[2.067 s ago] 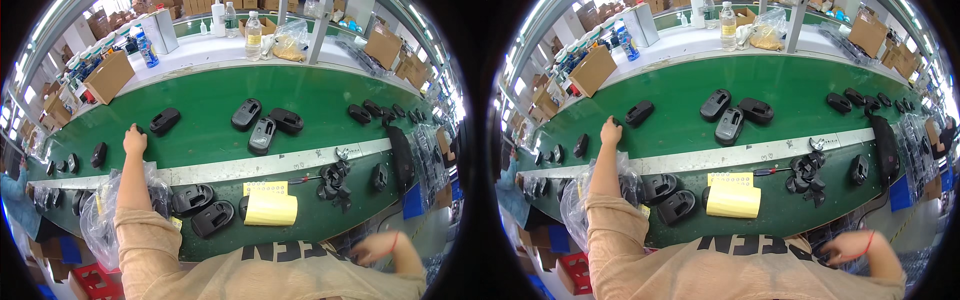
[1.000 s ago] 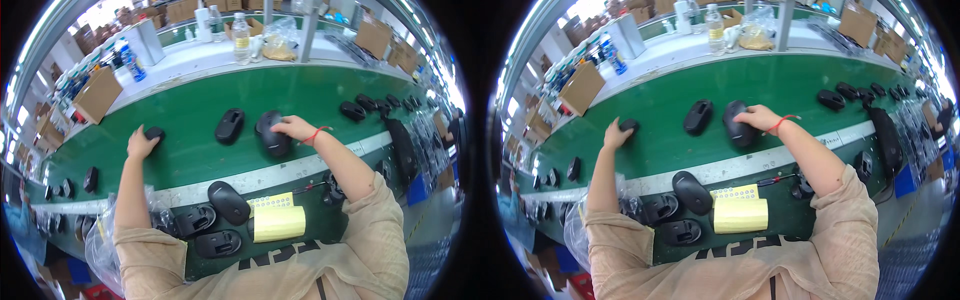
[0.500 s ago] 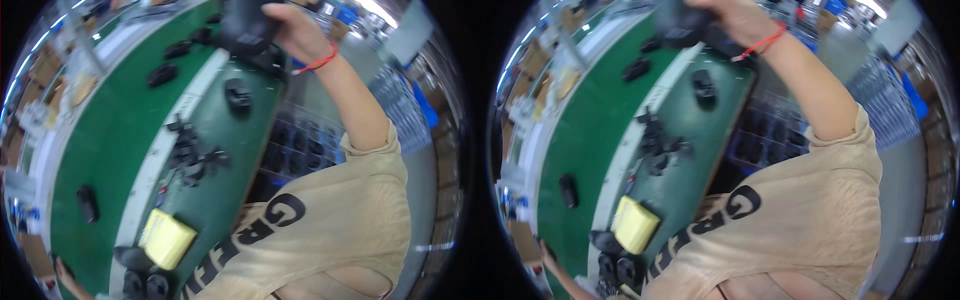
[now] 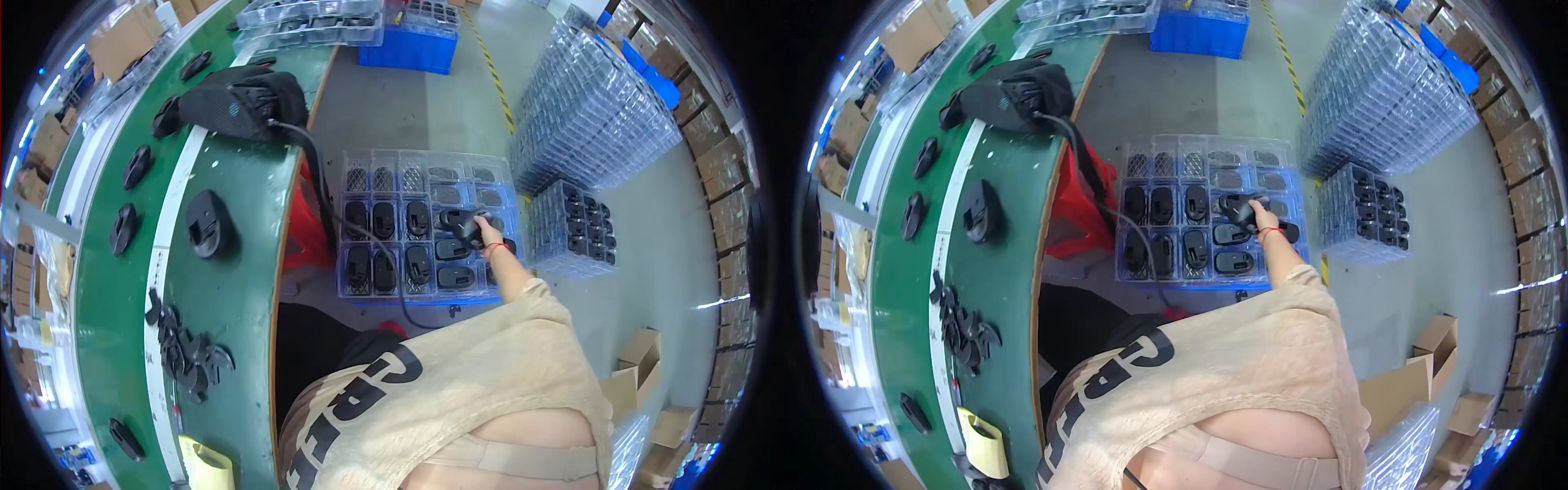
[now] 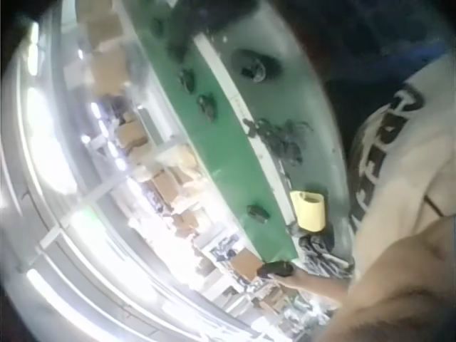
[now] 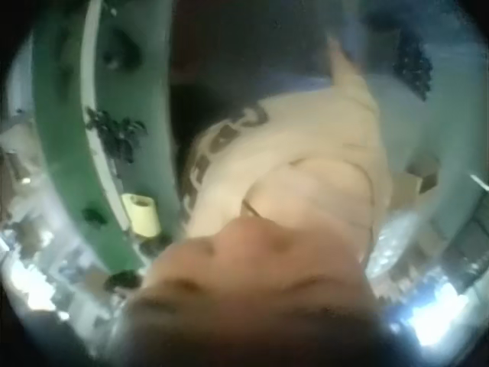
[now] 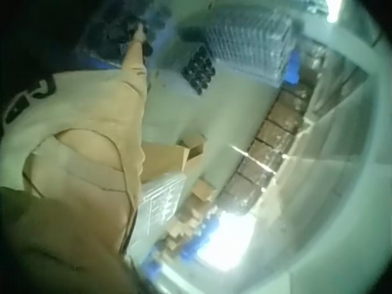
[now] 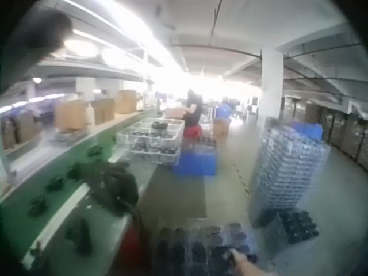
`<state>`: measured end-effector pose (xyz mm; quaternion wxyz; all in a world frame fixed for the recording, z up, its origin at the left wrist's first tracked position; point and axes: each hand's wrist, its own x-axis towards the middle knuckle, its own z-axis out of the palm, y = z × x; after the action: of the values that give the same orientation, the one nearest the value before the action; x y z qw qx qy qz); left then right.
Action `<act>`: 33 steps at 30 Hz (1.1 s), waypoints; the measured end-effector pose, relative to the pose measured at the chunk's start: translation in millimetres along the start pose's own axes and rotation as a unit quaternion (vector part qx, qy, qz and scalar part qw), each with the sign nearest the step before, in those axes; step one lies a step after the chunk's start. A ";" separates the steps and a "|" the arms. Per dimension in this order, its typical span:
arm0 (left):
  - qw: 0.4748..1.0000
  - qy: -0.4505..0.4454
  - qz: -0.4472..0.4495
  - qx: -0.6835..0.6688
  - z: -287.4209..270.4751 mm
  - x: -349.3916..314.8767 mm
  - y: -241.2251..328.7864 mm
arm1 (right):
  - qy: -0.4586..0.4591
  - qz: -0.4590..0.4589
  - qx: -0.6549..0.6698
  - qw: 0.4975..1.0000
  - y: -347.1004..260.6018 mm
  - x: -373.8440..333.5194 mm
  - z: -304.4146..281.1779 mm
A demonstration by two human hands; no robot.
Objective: The person assembles computer mice by peeling stickers from a sheet, applying them to the undersides of mice, and attaching plastic covers by hand.
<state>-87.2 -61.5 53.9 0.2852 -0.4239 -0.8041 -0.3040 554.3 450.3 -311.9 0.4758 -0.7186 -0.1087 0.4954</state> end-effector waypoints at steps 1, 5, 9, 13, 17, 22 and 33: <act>0.940 0.059 -0.228 -0.248 6.5 3.5 13.9 | -0.003 0.019 0.043 0.999 8.1 19.0 2.6; 0.832 0.072 -0.410 -0.368 25.6 13.7 72.3 | 0.004 0.048 0.148 0.988 2.4 51.7 48.1; 0.831 0.041 -0.424 -0.358 31.6 25.2 98.6 | 0.027 0.043 0.258 0.965 5.5 88.5 73.7; 0.818 0.056 -0.446 -0.358 39.0 32.7 103.9 | 0.114 0.070 0.223 0.966 -4.6 85.2 84.9; 0.611 -0.305 -0.143 -0.716 45.2 41.8 47.4 | 0.239 0.015 0.224 0.945 1.5 84.1 84.6; 0.823 0.070 -0.441 -0.350 65.0 44.5 127.9 | 0.144 -0.134 0.318 0.928 -8.2 66.4 101.3; 0.804 0.075 -0.462 -0.368 56.9 38.0 104.5 | 0.074 -0.314 -0.535 0.781 -26.3 48.2 166.3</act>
<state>-27.4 47.0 69.8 -0.0066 -0.0516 -0.7088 -0.7035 450.4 590.1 -329.8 0.1503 -0.8181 -0.5406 0.1260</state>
